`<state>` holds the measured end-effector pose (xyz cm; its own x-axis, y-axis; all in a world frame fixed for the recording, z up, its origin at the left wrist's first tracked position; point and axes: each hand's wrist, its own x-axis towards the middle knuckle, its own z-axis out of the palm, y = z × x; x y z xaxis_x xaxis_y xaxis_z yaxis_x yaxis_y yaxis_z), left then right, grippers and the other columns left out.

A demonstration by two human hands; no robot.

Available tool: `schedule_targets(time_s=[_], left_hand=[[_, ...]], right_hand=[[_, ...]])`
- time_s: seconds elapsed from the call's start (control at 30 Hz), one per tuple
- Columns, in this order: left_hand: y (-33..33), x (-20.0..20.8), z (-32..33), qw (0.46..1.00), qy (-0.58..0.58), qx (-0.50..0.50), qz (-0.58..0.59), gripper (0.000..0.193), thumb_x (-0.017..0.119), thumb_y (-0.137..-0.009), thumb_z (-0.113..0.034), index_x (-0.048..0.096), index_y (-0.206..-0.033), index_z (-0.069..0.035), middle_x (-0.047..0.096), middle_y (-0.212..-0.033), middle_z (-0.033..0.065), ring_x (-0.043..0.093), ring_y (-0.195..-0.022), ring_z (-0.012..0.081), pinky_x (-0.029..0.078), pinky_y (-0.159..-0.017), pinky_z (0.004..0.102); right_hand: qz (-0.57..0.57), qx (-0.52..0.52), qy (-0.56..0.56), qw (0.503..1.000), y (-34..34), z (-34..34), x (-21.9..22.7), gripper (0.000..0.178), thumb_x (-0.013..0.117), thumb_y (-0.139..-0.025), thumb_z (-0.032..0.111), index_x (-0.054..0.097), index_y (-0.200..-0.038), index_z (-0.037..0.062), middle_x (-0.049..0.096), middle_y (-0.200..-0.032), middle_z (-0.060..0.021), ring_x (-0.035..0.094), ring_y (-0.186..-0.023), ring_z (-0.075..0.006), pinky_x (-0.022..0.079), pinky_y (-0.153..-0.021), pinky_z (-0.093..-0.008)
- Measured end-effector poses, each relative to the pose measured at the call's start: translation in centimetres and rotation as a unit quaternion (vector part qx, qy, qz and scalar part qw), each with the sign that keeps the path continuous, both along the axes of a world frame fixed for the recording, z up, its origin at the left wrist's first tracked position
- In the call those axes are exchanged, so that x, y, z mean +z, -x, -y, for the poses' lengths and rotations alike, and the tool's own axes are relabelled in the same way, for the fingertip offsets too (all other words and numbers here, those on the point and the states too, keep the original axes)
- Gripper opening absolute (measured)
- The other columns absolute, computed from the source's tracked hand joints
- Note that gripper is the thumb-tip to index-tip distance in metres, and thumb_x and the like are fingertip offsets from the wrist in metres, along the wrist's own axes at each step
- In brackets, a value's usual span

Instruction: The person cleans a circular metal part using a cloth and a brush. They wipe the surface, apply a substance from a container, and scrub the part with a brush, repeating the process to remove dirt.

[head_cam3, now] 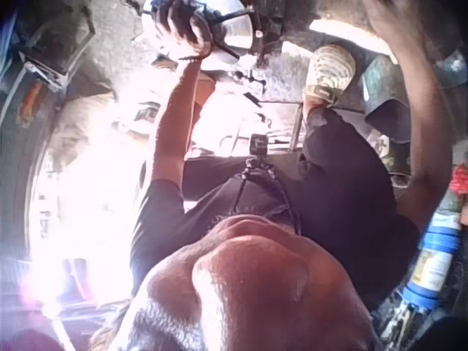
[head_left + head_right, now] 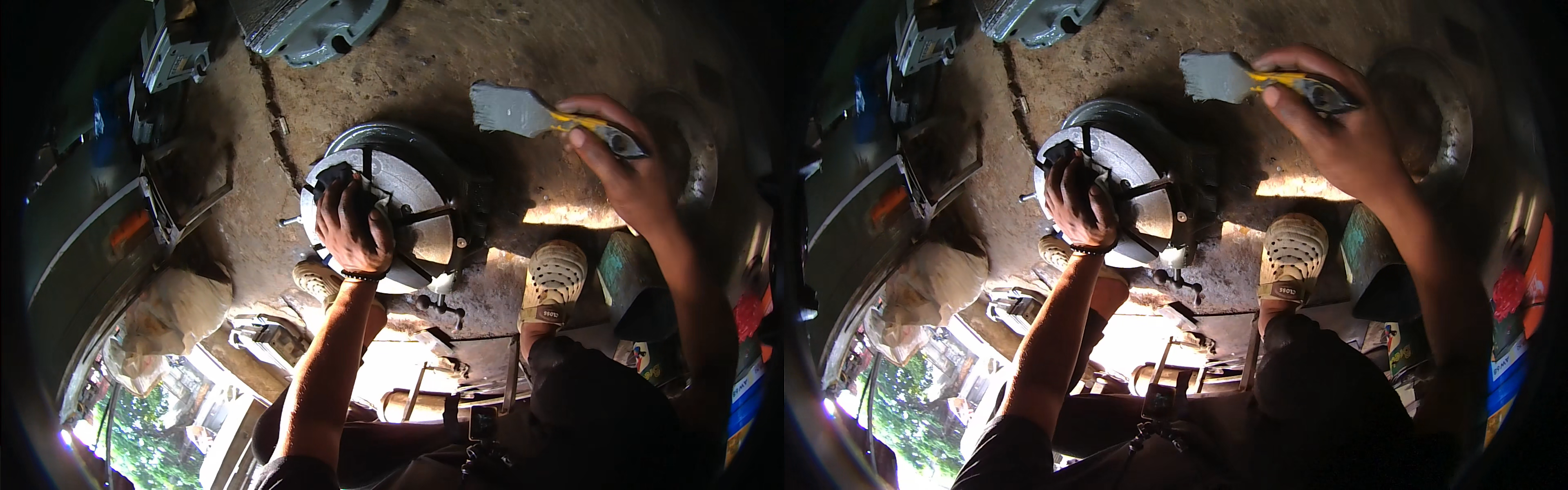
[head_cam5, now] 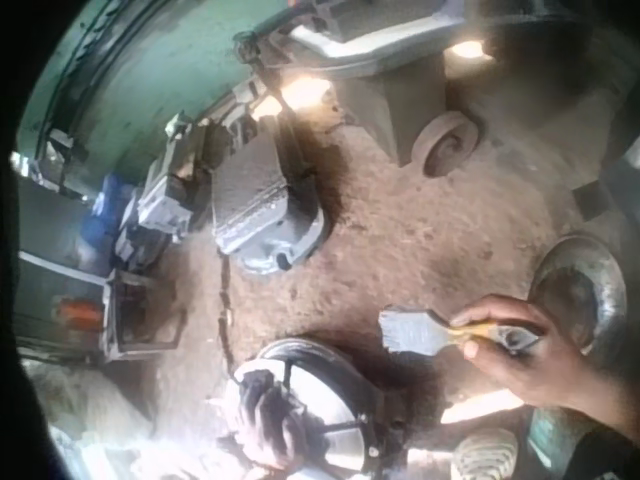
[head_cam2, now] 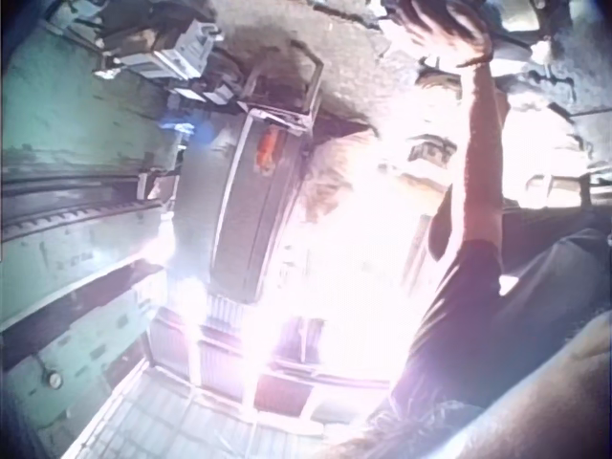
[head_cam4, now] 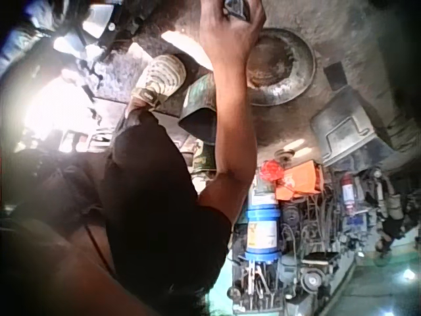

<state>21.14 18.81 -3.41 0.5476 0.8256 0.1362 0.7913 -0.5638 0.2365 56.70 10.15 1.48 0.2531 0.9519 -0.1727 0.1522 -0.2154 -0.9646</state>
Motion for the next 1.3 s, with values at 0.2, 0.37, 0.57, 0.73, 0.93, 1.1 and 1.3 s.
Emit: schedule_targets(time_s=[0.2,0.37,0.57,0.73,0.93,1.1,1.3], left_hand=[[0.2,0.1,0.2,1.000,0.008,0.010,-0.019,0.053,0.046,-0.089,-0.040,0.059,-0.129,-0.007,0.053,-0.130,0.0205,0.047,-0.122,0.0412,0.031,-0.107,0.0514],[0.2,-0.1,0.1,1.000,0.010,0.007,-0.010,0.054,0.046,-0.090,-0.041,0.058,-0.130,-0.006,0.053,-0.130,0.0206,0.047,-0.122,0.0417,0.031,-0.107,0.0528],[0.2,-0.2,-0.2,1.000,0.009,-0.008,0.000,0.057,0.046,-0.089,-0.043,0.059,-0.129,-0.004,0.053,-0.129,0.0231,0.047,-0.122,0.0425,0.031,-0.107,0.0541],[0.1,-0.2,-0.4,1.000,0.007,-0.019,0.004,0.055,0.047,-0.089,-0.040,0.059,-0.126,-0.002,0.055,-0.125,0.0238,0.050,-0.118,0.0424,0.034,-0.104,0.0534],[0.0,-0.5,-0.4,0.999,0.017,-0.027,0.010,0.055,0.046,-0.090,-0.041,0.058,-0.122,0.002,0.056,-0.125,0.0240,0.051,-0.117,0.0426,0.034,-0.103,0.0544],[0.3,-0.7,-0.3,0.999,0.024,-0.023,0.013,0.057,0.046,-0.091,-0.041,0.057,-0.123,0.004,0.056,-0.126,0.0245,0.050,-0.118,0.0423,0.034,-0.103,0.0549],[0.4,-0.8,-0.4,0.999,0.026,-0.039,0.008,0.055,0.048,-0.091,-0.039,0.056,-0.123,0.005,0.056,-0.126,0.0254,0.050,-0.118,0.0424,0.035,-0.103,0.0544]], right_hand=[[0.196,0.128,-0.102,0.967,0.9,-6.7,-0.2,0.023,0.065,-0.094,0.024,0.065,-0.110,0.0081,0.068,-0.103,-0.0063,0.066,-0.096,-0.0199,0.051,-0.088,-0.0344],[0.142,0.133,-0.157,0.968,2.1,-10.0,-1.0,0.023,0.066,-0.093,0.025,0.065,-0.108,0.0079,0.068,-0.103,-0.0075,0.067,-0.096,-0.0212,0.050,-0.089,-0.0338],[0.047,0.107,-0.079,0.990,2.7,-9.5,-3.5,0.025,0.066,-0.093,0.025,0.065,-0.109,0.0057,0.069,-0.102,-0.0085,0.066,-0.098,-0.0203,0.050,-0.088,-0.0343],[0.074,0.080,-0.033,0.993,1.5,-9.7,-4.6,0.028,0.064,-0.095,0.027,0.066,-0.114,0.0068,0.070,-0.106,-0.0084,0.065,-0.098,-0.0191,0.050,-0.089,-0.0336],[0.085,0.055,-0.133,0.986,0.7,-9.5,-5.2,0.028,0.063,-0.096,0.025,0.066,-0.117,0.0080,0.068,-0.108,-0.0071,0.064,-0.100,-0.0169,0.051,-0.087,-0.0338],[-0.031,0.062,-0.032,0.997,0.2,-8.5,-6.0,0.028,0.064,-0.095,0.023,0.065,-0.119,0.0076,0.068,-0.109,-0.0064,0.064,-0.101,-0.0168,0.052,-0.085,-0.0320],[0.014,0.115,-0.083,0.990,0.8,-9.4,-7.0,0.026,0.064,-0.096,0.021,0.066,-0.117,0.0063,0.070,-0.104,-0.0082,0.065,-0.095,-0.0163,0.052,-0.083,-0.0306]])
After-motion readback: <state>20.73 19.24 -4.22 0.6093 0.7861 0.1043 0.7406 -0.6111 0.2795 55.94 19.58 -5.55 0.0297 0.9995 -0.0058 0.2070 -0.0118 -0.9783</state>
